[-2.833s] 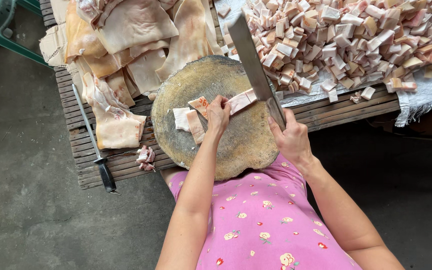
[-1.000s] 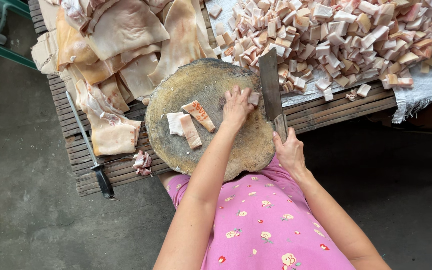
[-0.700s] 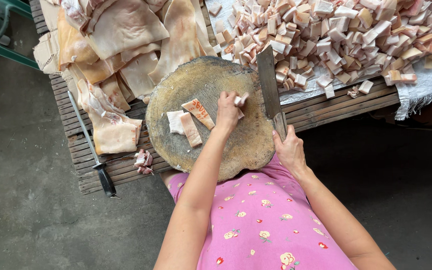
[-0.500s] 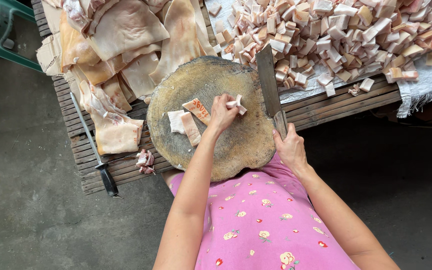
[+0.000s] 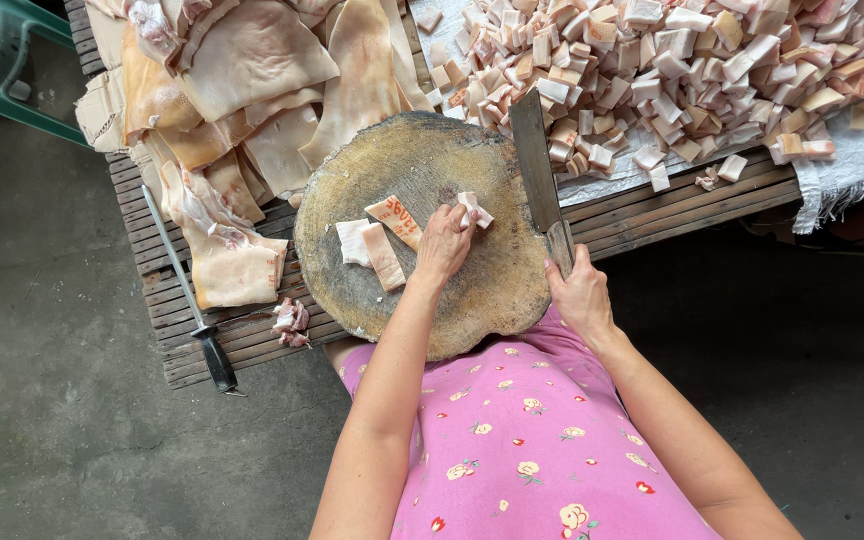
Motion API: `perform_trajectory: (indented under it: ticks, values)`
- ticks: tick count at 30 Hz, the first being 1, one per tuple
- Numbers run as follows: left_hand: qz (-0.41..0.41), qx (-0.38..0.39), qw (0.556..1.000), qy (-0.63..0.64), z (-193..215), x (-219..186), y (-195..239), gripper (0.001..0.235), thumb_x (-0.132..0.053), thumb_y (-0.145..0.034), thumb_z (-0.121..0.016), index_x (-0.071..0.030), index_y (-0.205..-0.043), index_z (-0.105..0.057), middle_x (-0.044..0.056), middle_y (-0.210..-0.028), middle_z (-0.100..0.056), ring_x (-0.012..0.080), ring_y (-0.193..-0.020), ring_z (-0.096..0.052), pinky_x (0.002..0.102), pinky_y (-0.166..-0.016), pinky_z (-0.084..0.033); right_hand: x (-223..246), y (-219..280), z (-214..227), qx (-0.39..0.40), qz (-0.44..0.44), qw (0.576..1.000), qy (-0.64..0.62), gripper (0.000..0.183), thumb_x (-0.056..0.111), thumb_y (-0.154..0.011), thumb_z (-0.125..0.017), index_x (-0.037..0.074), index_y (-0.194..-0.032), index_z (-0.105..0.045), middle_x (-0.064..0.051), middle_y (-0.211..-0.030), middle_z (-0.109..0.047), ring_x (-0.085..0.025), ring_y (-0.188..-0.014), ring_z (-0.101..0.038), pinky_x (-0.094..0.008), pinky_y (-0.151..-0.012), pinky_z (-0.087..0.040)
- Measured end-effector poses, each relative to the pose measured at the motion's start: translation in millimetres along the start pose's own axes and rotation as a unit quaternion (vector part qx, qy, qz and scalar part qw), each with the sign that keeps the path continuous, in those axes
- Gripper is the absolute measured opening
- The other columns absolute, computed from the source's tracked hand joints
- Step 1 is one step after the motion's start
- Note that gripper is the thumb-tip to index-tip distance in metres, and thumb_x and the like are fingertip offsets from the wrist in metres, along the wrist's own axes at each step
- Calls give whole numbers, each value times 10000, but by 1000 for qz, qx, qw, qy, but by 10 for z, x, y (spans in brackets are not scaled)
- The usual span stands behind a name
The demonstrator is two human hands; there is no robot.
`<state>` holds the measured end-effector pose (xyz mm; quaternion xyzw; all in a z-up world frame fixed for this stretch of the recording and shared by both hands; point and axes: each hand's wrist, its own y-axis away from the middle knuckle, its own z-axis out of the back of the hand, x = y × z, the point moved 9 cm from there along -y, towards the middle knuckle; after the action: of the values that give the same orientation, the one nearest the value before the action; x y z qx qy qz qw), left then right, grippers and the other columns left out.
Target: The person slices pieces of pork skin into small cubes using a cleaver on a wooden cutting board.
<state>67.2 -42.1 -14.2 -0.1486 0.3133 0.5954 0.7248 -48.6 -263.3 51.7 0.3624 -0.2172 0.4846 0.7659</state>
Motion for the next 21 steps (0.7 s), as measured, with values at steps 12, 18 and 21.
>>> perform_trajectory:
  ticks: [12,18,21]
  values:
    - [61,17,996,57,298,-32,-98,640,-351,-850,-764,-61,-1347,-485,232,-1285,-485,367,-1121,-569,505,-949,-537,-28,0,-28,8,-2,1000,2,373,316,-992,-639,-15,-1134,-542,-248,-784,-732,-402,-753,-760,-477,-676,-599]
    - [-7,131,987,-93,-36,-398,-226,390,-131,-833,-788,-158,-1195,-644,213,-1365,-458,405,-1200,-553,453,-1012,-543,11,-42,59,-9,19,999,-29,372,309,-978,-662,-21,-1111,-555,-219,-765,-726,-347,-698,-749,-450,-637,-592]
    - [5,162,980,-120,-187,-365,-219,442,-88,-822,-773,-121,-1236,-623,230,-1382,-480,392,-1167,-615,415,-984,-575,2,-42,105,16,-39,997,-63,361,301,-969,-664,-11,-1115,-557,-185,-675,-695,-272,-551,-705,-418,-530,-563]
